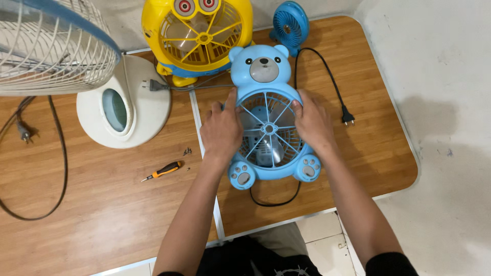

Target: The person assembles a blue bear-shaped fan by attaching the front grille to the main body using a screwdriver. They insert and tighten multiple screws around the perimeter, then align and secure the outer cover to complete the assembly.

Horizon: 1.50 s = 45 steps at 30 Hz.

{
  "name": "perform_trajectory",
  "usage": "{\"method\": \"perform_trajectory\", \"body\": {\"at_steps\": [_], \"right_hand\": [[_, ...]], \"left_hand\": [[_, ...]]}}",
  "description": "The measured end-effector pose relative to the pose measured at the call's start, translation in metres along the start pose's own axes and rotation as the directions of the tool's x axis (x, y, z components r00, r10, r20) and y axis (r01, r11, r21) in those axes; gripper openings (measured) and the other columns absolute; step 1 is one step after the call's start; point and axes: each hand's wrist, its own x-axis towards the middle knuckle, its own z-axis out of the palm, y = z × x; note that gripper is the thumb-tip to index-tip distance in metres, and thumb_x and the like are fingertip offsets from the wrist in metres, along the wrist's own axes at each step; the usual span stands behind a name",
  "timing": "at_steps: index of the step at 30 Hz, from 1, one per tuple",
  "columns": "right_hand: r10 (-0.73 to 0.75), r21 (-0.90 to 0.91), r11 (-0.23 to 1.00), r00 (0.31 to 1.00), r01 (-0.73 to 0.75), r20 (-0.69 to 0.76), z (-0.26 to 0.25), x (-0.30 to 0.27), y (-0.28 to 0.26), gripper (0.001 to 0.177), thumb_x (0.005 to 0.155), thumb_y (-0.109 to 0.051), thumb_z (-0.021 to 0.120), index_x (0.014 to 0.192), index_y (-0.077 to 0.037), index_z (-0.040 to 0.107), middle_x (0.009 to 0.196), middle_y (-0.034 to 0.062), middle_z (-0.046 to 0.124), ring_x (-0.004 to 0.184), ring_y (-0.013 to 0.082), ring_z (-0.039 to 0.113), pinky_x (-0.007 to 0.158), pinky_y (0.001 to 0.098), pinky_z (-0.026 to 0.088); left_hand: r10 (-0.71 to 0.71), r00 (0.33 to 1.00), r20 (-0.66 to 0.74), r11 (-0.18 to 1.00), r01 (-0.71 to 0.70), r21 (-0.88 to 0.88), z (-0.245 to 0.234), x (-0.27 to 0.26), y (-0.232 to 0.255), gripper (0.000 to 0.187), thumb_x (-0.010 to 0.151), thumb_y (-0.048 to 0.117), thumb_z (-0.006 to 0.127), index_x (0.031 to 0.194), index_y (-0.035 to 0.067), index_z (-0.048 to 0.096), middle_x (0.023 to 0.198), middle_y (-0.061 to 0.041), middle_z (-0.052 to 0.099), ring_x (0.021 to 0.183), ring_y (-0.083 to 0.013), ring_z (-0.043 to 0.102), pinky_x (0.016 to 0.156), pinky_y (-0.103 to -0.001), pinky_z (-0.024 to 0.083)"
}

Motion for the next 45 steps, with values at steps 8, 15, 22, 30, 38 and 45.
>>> {"method": "perform_trajectory", "body": {"at_steps": [8,15,22,30,38,45], "right_hand": [[0.034,-0.032,0.999,0.999,-0.034,0.001,-0.003,0.002,-0.008,0.030,0.106,-0.032,0.047,0.130,-0.016,0.055,0.110,0.0295,0.065,0.098,0.0549,0.061,0.081,0.0649,0.045],[0.015,-0.071,0.997,1.000,-0.015,0.000,0.000,-0.011,-0.004,0.036,0.107,-0.034,0.045,0.135,-0.011,0.051,0.113,0.0301,0.065,0.101,0.0549,0.062,0.085,0.0637,0.047],[0.080,-0.046,0.996,0.991,-0.076,0.110,0.001,0.000,0.012,0.052,0.105,-0.048,0.045,0.131,-0.005,0.056,0.127,0.0259,0.062,0.118,0.0436,0.061,0.098,0.0542,0.046],[0.123,0.508,0.834,0.970,-0.216,0.209,0.028,0.085,0.019,0.075,0.098,-0.059,0.046,0.146,-0.001,0.040,0.137,0.0245,0.058,0.129,0.0310,0.056,0.108,0.0418,0.044],[0.082,0.444,0.875,0.963,-0.193,0.257,0.062,0.108,0.039,0.078,0.102,-0.064,0.038,0.144,0.002,0.044,0.141,0.0288,0.057,0.134,0.0372,0.053,0.109,0.0453,0.040],[0.088,0.284,0.951,0.988,-0.121,0.127,0.062,0.087,0.029,0.074,0.105,-0.061,0.027,0.128,0.005,0.047,0.119,0.0382,0.063,0.117,0.0504,0.062,0.098,0.0524,0.047]], "left_hand": [[-0.012,1.000,0.027,0.999,0.013,-0.051,0.002,0.004,-0.005,0.050,0.103,0.029,0.051,0.152,0.032,0.043,0.115,-0.022,0.061,0.104,-0.0464,0.064,0.079,-0.057,0.054],[-0.008,0.999,0.040,0.996,0.011,-0.084,-0.001,-0.009,-0.006,0.050,0.102,0.030,0.051,0.151,0.029,0.041,0.116,-0.025,0.059,0.102,-0.0488,0.063,0.080,-0.058,0.054],[0.010,0.999,0.049,0.991,-0.004,-0.137,0.000,-0.009,-0.014,0.047,0.100,0.037,0.055,0.142,0.018,0.046,0.120,-0.023,0.062,0.108,-0.0463,0.063,0.085,-0.058,0.052],[-0.152,0.986,0.068,0.948,0.165,-0.272,0.009,0.042,0.003,0.078,0.095,0.051,0.058,0.149,-0.001,0.037,0.118,-0.032,0.066,0.110,-0.0513,0.064,0.094,-0.059,0.050],[-0.185,0.968,0.167,0.965,0.212,-0.157,0.010,0.050,0.016,0.062,0.099,0.060,0.049,0.118,0.003,0.060,0.108,-0.029,0.070,0.104,-0.0507,0.067,0.087,-0.062,0.052],[-0.168,0.974,0.151,0.956,0.198,-0.215,0.012,0.046,0.013,0.058,0.097,0.056,0.055,0.119,0.002,0.058,0.105,-0.030,0.071,0.103,-0.0516,0.067,0.086,-0.061,0.051]]}}
